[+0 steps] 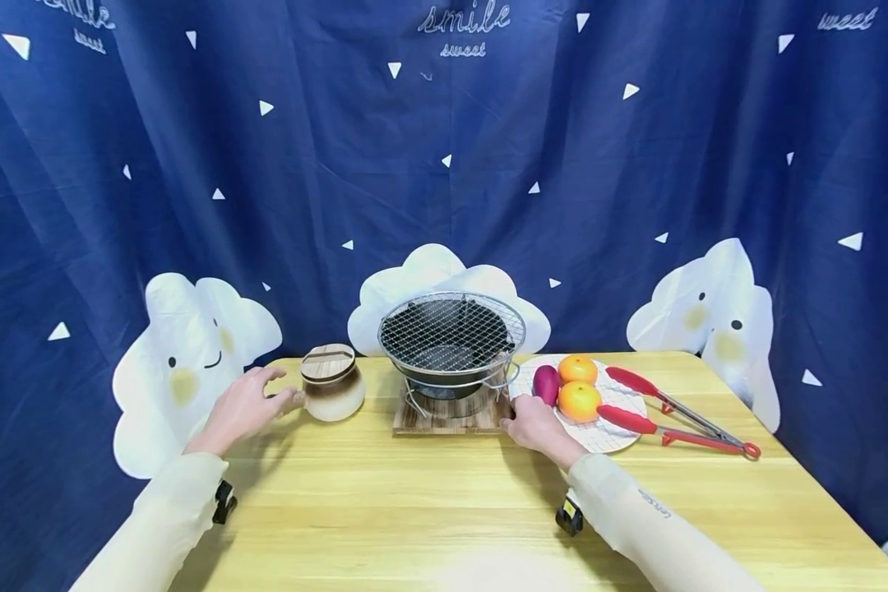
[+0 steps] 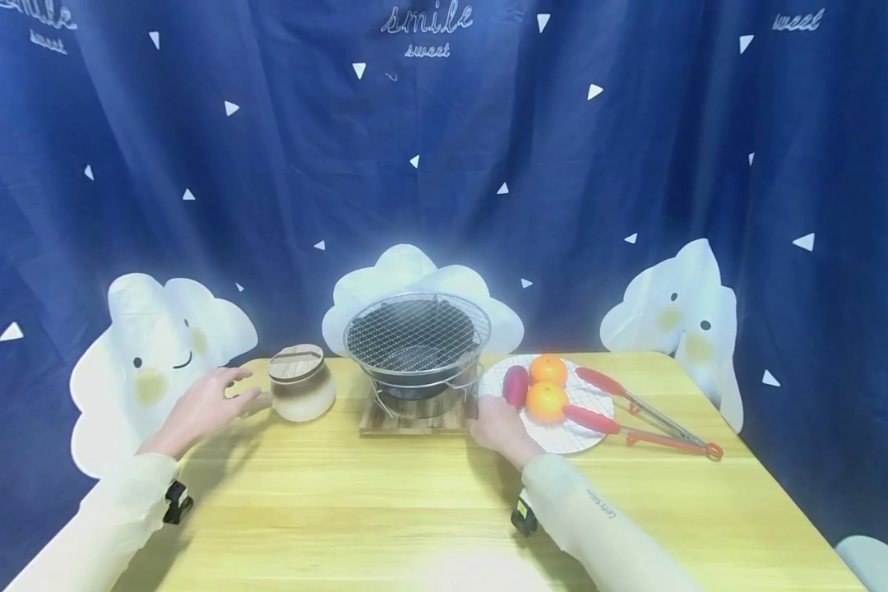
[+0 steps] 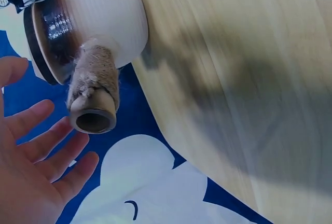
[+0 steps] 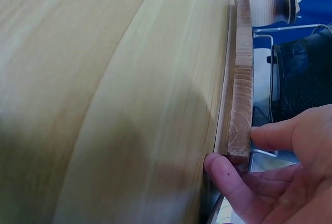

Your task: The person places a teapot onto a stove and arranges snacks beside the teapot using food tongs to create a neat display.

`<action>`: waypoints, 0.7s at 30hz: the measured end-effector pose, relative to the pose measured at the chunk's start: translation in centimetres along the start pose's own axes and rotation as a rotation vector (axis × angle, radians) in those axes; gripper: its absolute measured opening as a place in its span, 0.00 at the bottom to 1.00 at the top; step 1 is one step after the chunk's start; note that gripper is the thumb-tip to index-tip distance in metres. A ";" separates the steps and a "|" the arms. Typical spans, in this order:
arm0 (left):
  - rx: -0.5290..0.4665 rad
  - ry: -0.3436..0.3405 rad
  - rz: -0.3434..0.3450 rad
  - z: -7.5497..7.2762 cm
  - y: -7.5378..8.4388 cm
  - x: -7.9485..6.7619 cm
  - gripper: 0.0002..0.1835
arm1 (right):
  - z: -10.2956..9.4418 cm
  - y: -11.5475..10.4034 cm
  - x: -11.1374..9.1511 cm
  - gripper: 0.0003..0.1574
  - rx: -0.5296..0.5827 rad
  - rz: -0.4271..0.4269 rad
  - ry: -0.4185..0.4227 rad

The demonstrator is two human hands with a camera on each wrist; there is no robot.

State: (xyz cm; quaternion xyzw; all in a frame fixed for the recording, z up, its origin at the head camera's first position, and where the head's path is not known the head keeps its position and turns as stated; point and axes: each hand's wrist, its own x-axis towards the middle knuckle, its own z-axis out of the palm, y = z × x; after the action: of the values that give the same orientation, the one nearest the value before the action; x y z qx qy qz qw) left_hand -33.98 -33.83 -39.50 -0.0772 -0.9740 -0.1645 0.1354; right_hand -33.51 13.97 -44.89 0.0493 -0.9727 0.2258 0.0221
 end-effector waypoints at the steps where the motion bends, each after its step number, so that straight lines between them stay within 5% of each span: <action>1: -0.001 -0.004 -0.004 0.1 -0.1 0.1 0.31 | 0.0 0.0 0.0 0.13 0.001 0.002 -0.001; 21: -0.021 -0.091 -0.045 1.0 -0.9 1.0 0.33 | -0.1 -0.1 0.1 0.12 0.003 0.019 -0.016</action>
State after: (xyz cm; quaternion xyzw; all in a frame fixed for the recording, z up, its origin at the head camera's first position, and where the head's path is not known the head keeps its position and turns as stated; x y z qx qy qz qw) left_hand -35.31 -34.22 -40.38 -0.0641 -0.9789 -0.1741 0.0862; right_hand -33.63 13.93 -44.78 0.0417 -0.9729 0.2271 0.0123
